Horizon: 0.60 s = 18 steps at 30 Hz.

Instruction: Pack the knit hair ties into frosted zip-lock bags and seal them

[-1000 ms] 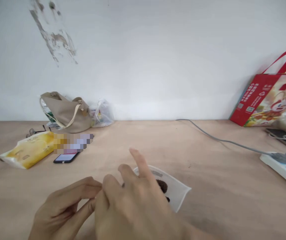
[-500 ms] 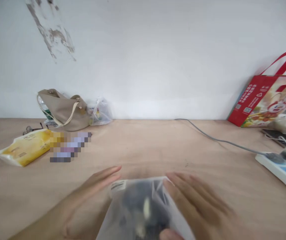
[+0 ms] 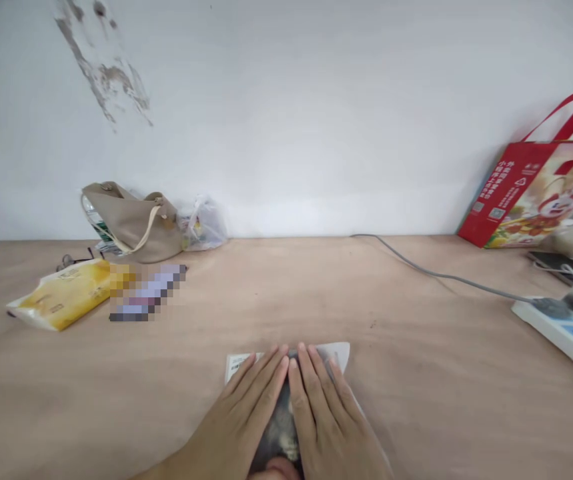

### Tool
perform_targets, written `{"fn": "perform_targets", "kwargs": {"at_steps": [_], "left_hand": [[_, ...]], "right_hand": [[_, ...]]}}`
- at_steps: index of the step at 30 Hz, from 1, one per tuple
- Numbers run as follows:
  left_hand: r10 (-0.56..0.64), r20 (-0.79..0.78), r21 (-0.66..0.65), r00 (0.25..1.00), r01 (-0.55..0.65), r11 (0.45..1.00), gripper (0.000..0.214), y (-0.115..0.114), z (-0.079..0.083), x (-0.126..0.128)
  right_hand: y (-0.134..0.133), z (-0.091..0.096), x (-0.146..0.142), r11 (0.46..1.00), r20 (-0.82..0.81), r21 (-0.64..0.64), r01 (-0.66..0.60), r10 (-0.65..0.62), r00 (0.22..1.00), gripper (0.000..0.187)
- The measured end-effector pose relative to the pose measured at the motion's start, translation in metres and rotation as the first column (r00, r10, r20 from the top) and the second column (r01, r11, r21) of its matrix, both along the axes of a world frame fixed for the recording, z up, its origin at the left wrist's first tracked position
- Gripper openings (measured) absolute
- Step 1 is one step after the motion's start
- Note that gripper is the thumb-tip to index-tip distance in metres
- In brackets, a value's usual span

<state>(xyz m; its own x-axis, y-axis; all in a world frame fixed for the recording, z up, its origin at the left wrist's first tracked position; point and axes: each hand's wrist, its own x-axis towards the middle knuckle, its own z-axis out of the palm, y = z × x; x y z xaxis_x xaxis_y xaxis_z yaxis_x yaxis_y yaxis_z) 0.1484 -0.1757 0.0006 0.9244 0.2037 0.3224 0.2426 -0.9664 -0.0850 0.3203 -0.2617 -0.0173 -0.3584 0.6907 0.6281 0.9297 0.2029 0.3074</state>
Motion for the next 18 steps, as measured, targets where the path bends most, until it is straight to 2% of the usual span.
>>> {"fn": "perform_targets", "kwargs": {"at_steps": [8,13,18], "left_hand": [[0.006,-0.038,-0.174,0.999,-0.013,0.985,0.104,0.004,0.004,0.004],[0.026,-0.075,-0.264,0.997,-0.045,0.963,0.106,0.001,0.005,-0.001],[0.075,-0.054,-0.338,0.996,-0.089,0.937,0.108,0.002,0.003,-0.008]], "right_hand": [[-0.005,-0.017,0.005,0.984,-0.204,-0.173,-0.046,0.010,0.979,0.084],[-0.011,-0.014,0.010,0.949,-0.298,-0.304,-0.082,-0.013,0.954,0.096],[-0.015,-0.015,0.016,0.942,-0.354,-0.327,-0.076,-0.048,0.934,0.101]]}}
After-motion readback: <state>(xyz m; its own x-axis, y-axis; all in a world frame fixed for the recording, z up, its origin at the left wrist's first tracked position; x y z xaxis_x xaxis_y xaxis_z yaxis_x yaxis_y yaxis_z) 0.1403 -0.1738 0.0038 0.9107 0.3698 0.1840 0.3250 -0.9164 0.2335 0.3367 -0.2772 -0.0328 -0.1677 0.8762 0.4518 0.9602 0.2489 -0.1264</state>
